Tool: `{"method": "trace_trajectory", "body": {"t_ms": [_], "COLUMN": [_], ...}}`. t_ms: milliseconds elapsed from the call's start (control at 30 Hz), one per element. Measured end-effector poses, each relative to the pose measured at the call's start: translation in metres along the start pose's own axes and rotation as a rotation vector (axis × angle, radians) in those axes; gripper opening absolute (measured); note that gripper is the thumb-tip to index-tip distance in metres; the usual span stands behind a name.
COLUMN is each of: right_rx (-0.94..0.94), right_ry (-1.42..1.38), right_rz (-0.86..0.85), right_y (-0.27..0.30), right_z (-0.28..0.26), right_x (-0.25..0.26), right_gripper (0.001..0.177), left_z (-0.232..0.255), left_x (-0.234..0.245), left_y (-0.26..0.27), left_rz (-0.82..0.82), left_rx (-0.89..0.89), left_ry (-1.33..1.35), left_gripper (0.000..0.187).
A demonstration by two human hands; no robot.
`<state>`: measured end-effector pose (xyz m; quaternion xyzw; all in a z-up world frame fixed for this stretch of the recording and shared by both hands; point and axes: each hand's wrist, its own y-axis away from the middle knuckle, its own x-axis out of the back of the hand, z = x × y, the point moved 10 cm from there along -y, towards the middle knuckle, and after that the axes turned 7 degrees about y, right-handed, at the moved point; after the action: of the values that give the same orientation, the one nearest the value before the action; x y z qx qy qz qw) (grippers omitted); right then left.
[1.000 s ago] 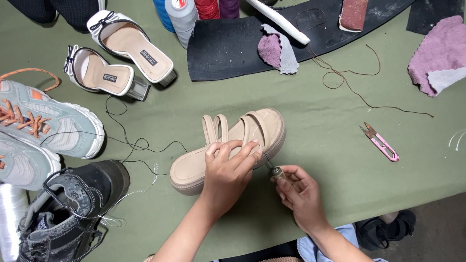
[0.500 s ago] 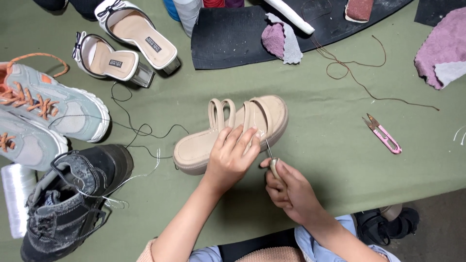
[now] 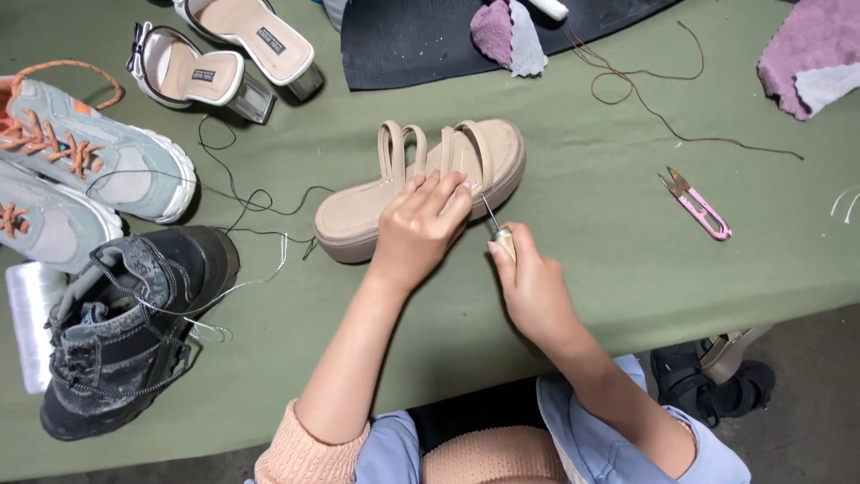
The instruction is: The person uses a stitching awl to pierce holes along the edge of a beige platform sandal and pulls a white thread through to secure the sole. They repeatedly push the tool into the material and pull the thread tight to complete the stitching.
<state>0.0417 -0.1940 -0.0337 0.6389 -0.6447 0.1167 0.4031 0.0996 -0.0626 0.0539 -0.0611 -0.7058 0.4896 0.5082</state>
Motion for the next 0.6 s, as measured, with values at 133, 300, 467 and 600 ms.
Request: {"method": "trace_trajectory", "body": {"t_ms": [133, 300, 467, 600], "right_rx": [0.019, -0.079, -0.028, -0.049], "right_ry": [0.168, -1.017, -1.13, 0.16], "right_rz": [0.077, -0.262, -0.29, 0.111], "right_y": [0.006, 0.01, 0.012, 0.016], "right_z": [-0.004, -0.007, -0.003, 0.018], "right_x": [0.003, -0.037, -0.047, -0.011], "right_gripper": [0.033, 0.024, 0.024, 0.032], "left_z": [-0.003, -0.011, -0.012, -0.007], "left_x": [-0.005, -0.014, -0.024, -0.029], "left_y": [0.002, 0.005, 0.01, 0.015], "left_rz": [-0.033, -0.239, -0.295, -0.302], "left_rx": [0.049, 0.152, 0.155, 0.152], "left_ry": [0.063, 0.278, 0.306, 0.283], "left_gripper": [0.008, 0.057, 0.06, 0.064]}}
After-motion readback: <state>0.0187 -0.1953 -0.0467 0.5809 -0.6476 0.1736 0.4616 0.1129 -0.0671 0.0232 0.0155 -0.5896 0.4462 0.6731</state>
